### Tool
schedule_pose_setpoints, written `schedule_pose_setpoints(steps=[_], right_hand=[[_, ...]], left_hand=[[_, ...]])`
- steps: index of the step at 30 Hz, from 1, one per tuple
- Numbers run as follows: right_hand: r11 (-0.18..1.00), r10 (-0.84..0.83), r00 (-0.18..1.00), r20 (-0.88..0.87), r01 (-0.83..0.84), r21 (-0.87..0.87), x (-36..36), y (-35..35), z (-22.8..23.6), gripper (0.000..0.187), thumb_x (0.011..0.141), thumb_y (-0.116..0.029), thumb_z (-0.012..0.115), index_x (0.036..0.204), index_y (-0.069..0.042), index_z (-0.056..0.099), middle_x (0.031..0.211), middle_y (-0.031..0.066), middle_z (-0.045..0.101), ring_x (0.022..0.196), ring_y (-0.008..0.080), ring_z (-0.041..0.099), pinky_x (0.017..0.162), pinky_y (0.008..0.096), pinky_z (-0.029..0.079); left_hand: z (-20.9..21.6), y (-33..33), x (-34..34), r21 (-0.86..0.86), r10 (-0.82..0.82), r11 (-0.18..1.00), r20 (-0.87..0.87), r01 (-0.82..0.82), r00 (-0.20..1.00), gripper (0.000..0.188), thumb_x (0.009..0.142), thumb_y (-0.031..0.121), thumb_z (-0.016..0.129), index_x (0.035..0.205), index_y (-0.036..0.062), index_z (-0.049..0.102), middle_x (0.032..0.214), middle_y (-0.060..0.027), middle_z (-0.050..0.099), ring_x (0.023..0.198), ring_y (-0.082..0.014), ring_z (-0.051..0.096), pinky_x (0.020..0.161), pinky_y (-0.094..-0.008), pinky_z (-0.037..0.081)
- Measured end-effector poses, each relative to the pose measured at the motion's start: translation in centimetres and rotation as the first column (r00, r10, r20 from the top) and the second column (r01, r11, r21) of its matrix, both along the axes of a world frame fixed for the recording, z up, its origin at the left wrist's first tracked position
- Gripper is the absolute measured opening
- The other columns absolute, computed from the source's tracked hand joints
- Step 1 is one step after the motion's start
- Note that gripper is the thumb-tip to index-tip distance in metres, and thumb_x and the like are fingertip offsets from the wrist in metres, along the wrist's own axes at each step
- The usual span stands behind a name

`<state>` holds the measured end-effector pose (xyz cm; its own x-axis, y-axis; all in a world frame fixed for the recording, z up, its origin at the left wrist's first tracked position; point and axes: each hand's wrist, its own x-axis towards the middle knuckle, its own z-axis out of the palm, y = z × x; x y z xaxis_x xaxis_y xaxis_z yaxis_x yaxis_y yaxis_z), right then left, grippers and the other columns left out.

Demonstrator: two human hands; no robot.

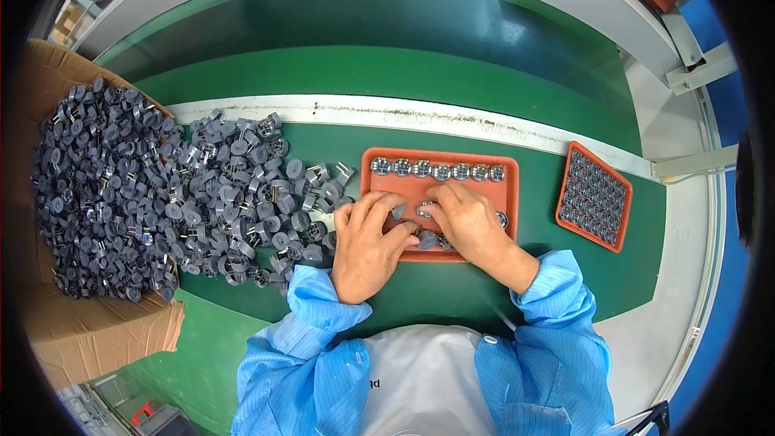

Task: The person picks small grey components by hand from a large pile in a cardboard box and arranges them neatly in a red sorting tray on a green conveyor belt.

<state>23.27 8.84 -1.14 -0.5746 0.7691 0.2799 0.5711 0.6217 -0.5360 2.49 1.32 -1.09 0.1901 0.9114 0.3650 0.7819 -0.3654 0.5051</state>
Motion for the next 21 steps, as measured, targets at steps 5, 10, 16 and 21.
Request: schedule_pose_setpoints(steps=[5, 10, 16, 21], right_hand=[[0.995, 0.051, 0.999, 0.003, -0.051, 0.083, -0.2, 0.8, 2.8, 0.02, 0.091, -0.006, 0.083, 0.109, -0.001, 0.074, 0.102, 0.0161, 0.07, 0.096, 0.0399, 0.074, 0.081, 0.0493, 0.062], [0.993, 0.116, 0.993, 0.034, -0.114, -0.041, 0.3, 1.2, 0.7, 0.019, 0.091, -0.002, 0.081, 0.108, -0.002, 0.074, 0.109, 0.0145, 0.069, 0.098, 0.0381, 0.073, 0.084, 0.0483, 0.062], [0.996, 0.07, 0.997, 0.015, -0.07, 0.047, -0.4, 1.0, 0.0, 0.02, 0.091, -0.002, 0.081, 0.109, -0.002, 0.074, 0.106, 0.0141, 0.07, 0.098, 0.0375, 0.073, 0.084, 0.0478, 0.062], [0.987, 0.065, 0.997, -0.046, -0.058, 0.151, 0.2, 0.8, 2.0, 0.021, 0.085, -0.003, 0.085, 0.104, -0.003, 0.075, 0.101, 0.012, 0.07, 0.093, 0.0339, 0.072, 0.078, 0.0456, 0.06]], left_hand=[[-0.1, 0.6, -1.1, -0.016, 0.058, 0.998, 0.099, -0.057, 0.993, 0.036, 0.084, 0.005, 0.085, 0.119, 0.0098, 0.077, 0.136, -0.0093, 0.071, 0.131, -0.0314, 0.066, 0.104, -0.0453, 0.044], [0.3, 1.4, -1.8, -0.001, -0.061, 0.998, 0.019, 0.061, 0.998, 0.032, 0.086, 0.004, 0.084, 0.117, 0.008, 0.076, 0.129, -0.0074, 0.075, 0.123, -0.0288, 0.07, 0.101, -0.0428, 0.046], [0.7, 2.3, -0.7, -0.012, 0.075, 0.997, -0.096, -0.077, 0.993, 0.029, 0.091, 0.019, 0.086, 0.117, 0.0077, 0.077, 0.116, -0.0068, 0.075, 0.105, -0.0285, 0.069, 0.086, -0.0424, 0.048], [0.2, 3.2, -0.5, 0.047, 0.099, 0.994, -0.063, -0.096, 0.993, 0.031, 0.089, 0.023, 0.088, 0.114, 0.0074, 0.078, 0.11, -0.0073, 0.071, 0.1, -0.029, 0.068, 0.083, -0.0419, 0.048]])
